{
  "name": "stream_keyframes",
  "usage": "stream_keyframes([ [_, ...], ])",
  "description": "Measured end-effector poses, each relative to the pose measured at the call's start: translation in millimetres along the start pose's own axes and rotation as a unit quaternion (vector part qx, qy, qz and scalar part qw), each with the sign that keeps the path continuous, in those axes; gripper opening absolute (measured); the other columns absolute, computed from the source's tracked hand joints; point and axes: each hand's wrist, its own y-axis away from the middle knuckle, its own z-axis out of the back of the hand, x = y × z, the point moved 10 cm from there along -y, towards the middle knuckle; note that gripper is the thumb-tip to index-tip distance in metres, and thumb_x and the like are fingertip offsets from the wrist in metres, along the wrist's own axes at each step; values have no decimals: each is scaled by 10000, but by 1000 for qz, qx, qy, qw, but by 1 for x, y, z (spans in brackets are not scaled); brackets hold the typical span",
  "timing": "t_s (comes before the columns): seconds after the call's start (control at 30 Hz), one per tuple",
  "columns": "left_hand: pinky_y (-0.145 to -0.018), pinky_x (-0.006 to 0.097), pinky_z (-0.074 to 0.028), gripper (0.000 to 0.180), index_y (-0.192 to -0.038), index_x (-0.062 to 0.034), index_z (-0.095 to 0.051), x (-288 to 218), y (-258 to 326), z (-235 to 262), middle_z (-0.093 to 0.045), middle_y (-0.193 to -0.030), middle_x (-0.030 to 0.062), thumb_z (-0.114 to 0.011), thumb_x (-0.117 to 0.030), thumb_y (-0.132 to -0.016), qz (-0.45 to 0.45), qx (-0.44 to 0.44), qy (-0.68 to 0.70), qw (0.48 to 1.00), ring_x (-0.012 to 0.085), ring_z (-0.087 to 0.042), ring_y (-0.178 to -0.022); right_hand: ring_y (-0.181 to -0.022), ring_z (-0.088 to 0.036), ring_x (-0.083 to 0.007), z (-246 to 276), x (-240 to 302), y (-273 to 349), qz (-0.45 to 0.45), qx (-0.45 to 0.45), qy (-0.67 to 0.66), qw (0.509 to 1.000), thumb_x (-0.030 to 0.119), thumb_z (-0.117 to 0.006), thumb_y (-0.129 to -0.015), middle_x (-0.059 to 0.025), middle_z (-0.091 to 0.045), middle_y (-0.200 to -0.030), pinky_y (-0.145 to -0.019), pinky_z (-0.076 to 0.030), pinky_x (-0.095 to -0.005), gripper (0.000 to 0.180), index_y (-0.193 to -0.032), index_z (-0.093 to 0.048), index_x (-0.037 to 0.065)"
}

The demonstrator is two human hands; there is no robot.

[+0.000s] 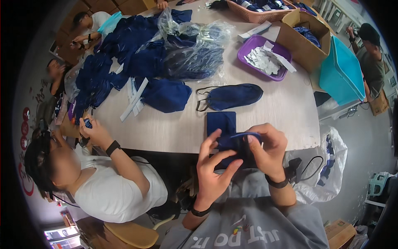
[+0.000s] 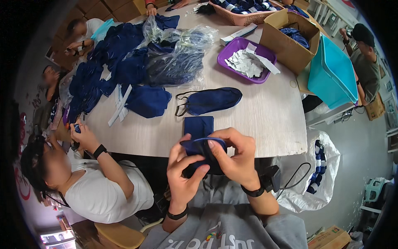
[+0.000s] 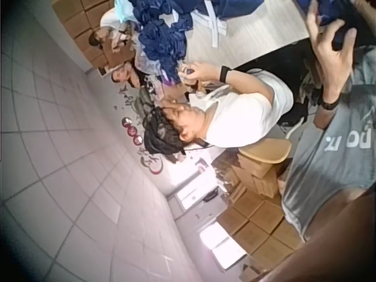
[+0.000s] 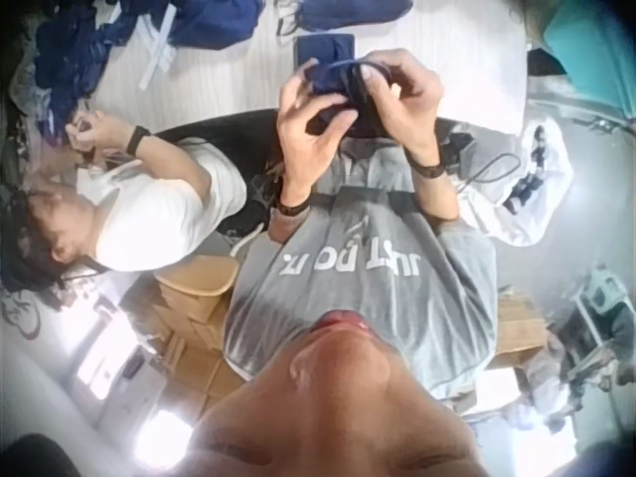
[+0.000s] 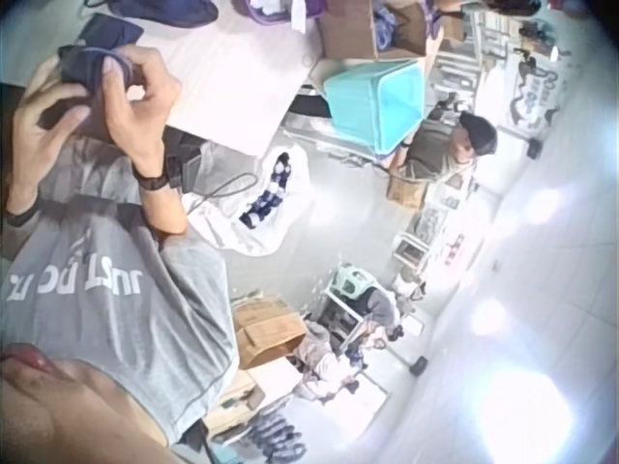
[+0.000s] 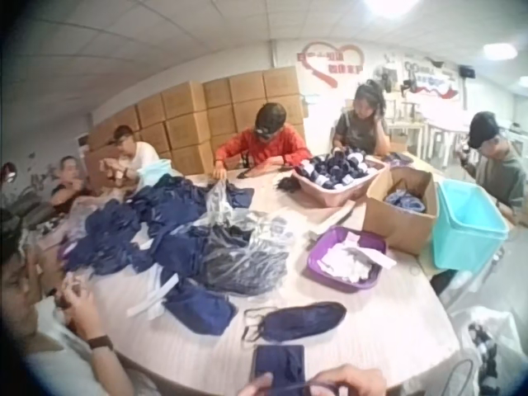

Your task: Applying labels and folding blue textile pouches or sleeves for packaging.

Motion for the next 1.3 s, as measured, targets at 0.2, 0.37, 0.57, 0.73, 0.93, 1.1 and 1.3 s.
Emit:
stream_keyframes([
  [0.2, -928, 383, -527, 165, -954, -4, -761, 10, 3, -15, -620, -1352, 212, -825, -41, -806, 43, 44, 66, 996, 306, -673, -1108, -726, -691, -105, -4, -1, 7, 17, -7, 38, 999, 23, -751, -908, -87, -744, -834, -673, -544, -240, 102, -989, -717, -29],
  [0.37, -897, 350, -523, 132, -928, -4, -753, 16, 2, -20, -649, -1289, 205, -816, -43, -819, 46, 55, 64, 995, 288, -679, -1054, -704, -673, -95, -8, -5, 11, 27, -6, 56, 998, 32, -752, -913, -79, -741, -825, -655, -537, -235, 92, -979, -721, -23],
  [0.57, -710, 273, -520, 150, -870, -6, -749, 42, 20, -38, -746, -848, 104, -867, -72, -805, 144, 156, 135, 968, 175, -707, -761, -791, -663, -78, 2, -34, 6, -76, -47, -40, 995, 44, -731, -936, -94, -736, -909, -663, -510, -223, 158, -1074, -696, -24],
  [0.73, -644, 237, -496, 157, -825, 16, -732, 44, 14, -25, -737, -764, 49, -878, -23, -782, 159, 75, 133, 975, 87, -664, -681, -785, -662, -116, 2, -9, 4, -48, -37, 93, 994, 28, -734, -911, -89, -695, -887, -621, -494, -245, 224, -1127, -676, 5],
  [0.93, -714, 236, -515, 186, -946, 3, -700, 47, 9, -9, -740, -846, 43, -841, 4, -823, 151, -16, 128, 980, 77, -675, -784, -672, -628, -175, -8, -1, 37, -17, 35, 210, 977, 46, -797, -841, -51, -616, -791, -566, -488, -302, 156, -971, -710, 41],
  [1.1, -800, 268, -531, 174, -982, 14, -701, 42, 11, -11, -752, -918, 68, -811, 0, -849, 156, -13, 132, 979, 118, -697, -870, -689, -625, -220, -15, -8, 42, 37, 3, 254, 966, 53, -815, -812, -70, -640, -816, -548, -483, -321, 187, -970, -716, 48],
  [1.3, -773, 235, -508, 181, -978, 19, -702, 30, 6, -5, -729, -954, 56, -809, 38, -833, 117, -39, 112, 986, 90, -655, -849, -704, -620, -230, -23, -1, 50, 84, 8, 314, 946, 36, -816, -771, -40, -665, -843, -575, -498, -345, 211, -960, -731, 76],
])
